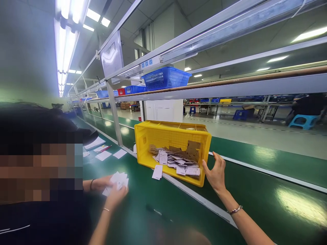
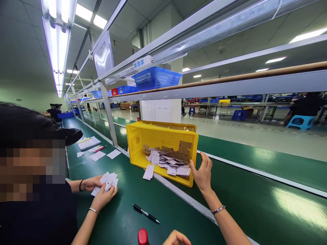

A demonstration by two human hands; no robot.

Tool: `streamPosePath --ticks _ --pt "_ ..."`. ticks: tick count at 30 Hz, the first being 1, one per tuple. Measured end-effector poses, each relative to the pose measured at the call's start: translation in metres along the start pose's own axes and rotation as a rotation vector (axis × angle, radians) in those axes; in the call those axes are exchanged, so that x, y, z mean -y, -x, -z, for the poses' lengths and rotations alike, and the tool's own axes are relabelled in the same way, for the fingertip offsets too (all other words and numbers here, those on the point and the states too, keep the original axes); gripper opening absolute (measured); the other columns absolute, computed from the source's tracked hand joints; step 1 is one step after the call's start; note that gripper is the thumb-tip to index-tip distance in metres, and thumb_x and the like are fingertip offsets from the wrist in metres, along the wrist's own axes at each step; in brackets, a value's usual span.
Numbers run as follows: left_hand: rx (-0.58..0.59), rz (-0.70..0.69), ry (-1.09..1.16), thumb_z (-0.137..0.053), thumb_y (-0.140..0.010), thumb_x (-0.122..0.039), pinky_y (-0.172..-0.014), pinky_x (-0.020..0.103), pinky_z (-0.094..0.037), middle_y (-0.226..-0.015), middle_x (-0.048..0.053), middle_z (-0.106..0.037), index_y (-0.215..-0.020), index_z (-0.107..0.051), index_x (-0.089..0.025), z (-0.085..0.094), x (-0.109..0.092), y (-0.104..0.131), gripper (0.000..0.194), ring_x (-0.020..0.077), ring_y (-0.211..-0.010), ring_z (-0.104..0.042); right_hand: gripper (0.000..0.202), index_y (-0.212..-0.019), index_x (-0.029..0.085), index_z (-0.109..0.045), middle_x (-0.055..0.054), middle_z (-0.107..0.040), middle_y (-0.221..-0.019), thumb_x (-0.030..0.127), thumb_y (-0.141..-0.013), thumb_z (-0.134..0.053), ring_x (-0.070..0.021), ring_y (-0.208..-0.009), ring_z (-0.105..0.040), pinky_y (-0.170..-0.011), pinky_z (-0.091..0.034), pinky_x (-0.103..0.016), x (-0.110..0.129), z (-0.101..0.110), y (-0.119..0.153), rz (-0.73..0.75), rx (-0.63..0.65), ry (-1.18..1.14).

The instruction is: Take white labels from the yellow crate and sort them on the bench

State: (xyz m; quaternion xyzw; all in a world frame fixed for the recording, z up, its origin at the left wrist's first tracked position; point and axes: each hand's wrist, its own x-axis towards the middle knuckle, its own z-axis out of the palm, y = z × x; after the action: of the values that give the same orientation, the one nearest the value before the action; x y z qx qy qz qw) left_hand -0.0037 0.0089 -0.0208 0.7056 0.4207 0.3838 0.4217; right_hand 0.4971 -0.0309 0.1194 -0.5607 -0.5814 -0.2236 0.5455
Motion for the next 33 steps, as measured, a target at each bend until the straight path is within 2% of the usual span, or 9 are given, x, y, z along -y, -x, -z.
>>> streamPosePath --ticks 4,8,12,16,18,22,26,30,33 --pt "-0.068 -0.058 0.108 -0.053 -0.080 -0.065 -0.073 0.031 -0.053 -0.096 0.005 -0.058 -0.081 -0.049 -0.020 0.024 -0.012 -0.001 0.046 0.0162 -0.115 -0.057 0.030 -0.117 0.020 -0.057 -0.012 -0.063 -0.111 0.036 -0.102 -0.037 -0.0267 -0.108 -0.057 -0.098 -0.047 -0.042 0.010 -0.005 -0.001 0.308 0.304 0.182" --pt "0.036 0.085 0.242 -0.069 -0.078 -0.036 -0.081 0.032 -0.057 -0.091 -0.001 -0.065 -0.089 -0.052 -0.019 0.047 -0.039 -0.006 0.027 0.0078 -0.093 -0.067 0.016 -0.096 0.019 -0.064 -0.009 -0.067 -0.094 0.021 -0.096 -0.048 -0.0259 -0.093 -0.061 -0.079 -0.052 -0.038 0.019 -0.050 -0.004 0.332 0.569 0.308" --pt "-0.094 0.110 0.300 -0.032 -0.094 -0.030 -0.074 0.025 -0.058 -0.074 -0.002 -0.062 -0.063 -0.036 -0.021 0.016 -0.036 -0.013 0.033 0.0072 -0.110 -0.065 0.009 -0.096 0.013 -0.063 -0.008 -0.067 -0.096 0.019 -0.095 -0.056 -0.0230 -0.093 -0.062 -0.080 -0.052 -0.036 0.028 -0.091 -0.009 0.221 0.640 0.462" --pt "-0.301 -0.184 0.750 -0.013 -0.094 -0.035 -0.057 0.015 -0.051 -0.073 0.001 -0.068 -0.068 -0.051 -0.016 -0.011 -0.001 -0.010 0.050 0.0065 -0.102 -0.070 0.024 -0.105 0.012 -0.061 -0.008 -0.066 -0.100 0.034 -0.095 -0.062 -0.0216 -0.092 -0.063 -0.084 -0.051 -0.038 0.038 -0.110 -0.008 0.140 0.657 0.540" --pt "-0.294 -0.270 1.015 -0.017 -0.095 -0.049 -0.069 0.016 -0.056 -0.088 0.006 -0.073 -0.090 -0.062 -0.011 -0.011 0.012 -0.005 0.058 0.0037 -0.109 -0.067 0.030 -0.115 0.010 -0.058 -0.010 -0.066 -0.101 0.032 -0.095 -0.062 -0.0224 -0.092 -0.063 -0.085 -0.050 -0.038 0.043 -0.115 -0.006 0.105 0.659 0.572" --pt "-0.275 -0.145 1.373 -0.022 -0.086 -0.065 -0.098 0.013 -0.050 -0.095 0.008 -0.074 -0.106 -0.060 -0.008 -0.003 0.014 0.002 0.072 -0.0039 -0.114 -0.062 0.036 -0.126 0.008 -0.051 -0.012 -0.067 -0.105 0.020 -0.093 -0.060 -0.0242 -0.096 -0.064 -0.086 -0.048 -0.038 0.049 -0.123 -0.003 0.020 0.660 0.630" --pt "-0.309 -0.044 1.129 -0.017 -0.099 -0.033 -0.091 0.003 -0.047 -0.084 -0.005 -0.071 -0.102 -0.059 -0.015 0.001 0.011 0.002 0.047 -0.0142 -0.105 -0.061 0.039 -0.127 0.005 -0.048 -0.015 -0.067 -0.104 0.017 -0.091 -0.059 -0.0280 -0.100 -0.063 -0.085 -0.045 -0.039 0.049 -0.122 -0.002 -0.055 0.636 0.651" --pt "-0.107 -0.007 0.644 -0.040 -0.094 -0.008 -0.085 0.012 -0.054 -0.088 -0.006 -0.070 -0.089 -0.059 -0.019 0.001 0.025 0.000 0.022 -0.0055 -0.115 -0.061 0.040 -0.127 0.001 -0.045 -0.021 -0.068 -0.103 0.020 -0.093 -0.055 -0.0315 -0.101 -0.063 -0.085 -0.040 -0.039 0.048 -0.117 0.000 -0.059 0.602 0.631" --pt "-0.010 -0.168 0.643 -0.051 -0.089 -0.006 -0.084 0.012 -0.055 -0.092 -0.006 -0.071 -0.090 -0.061 -0.022 0.006 0.040 -0.003 0.020 -0.0023 -0.116 -0.061 0.043 -0.129 -0.001 -0.044 -0.022 -0.068 -0.103 0.017 -0.092 -0.054 -0.0325 -0.103 -0.062 -0.086 -0.038 -0.040 0.047 -0.118 0.001 -0.040 0.609 0.621"
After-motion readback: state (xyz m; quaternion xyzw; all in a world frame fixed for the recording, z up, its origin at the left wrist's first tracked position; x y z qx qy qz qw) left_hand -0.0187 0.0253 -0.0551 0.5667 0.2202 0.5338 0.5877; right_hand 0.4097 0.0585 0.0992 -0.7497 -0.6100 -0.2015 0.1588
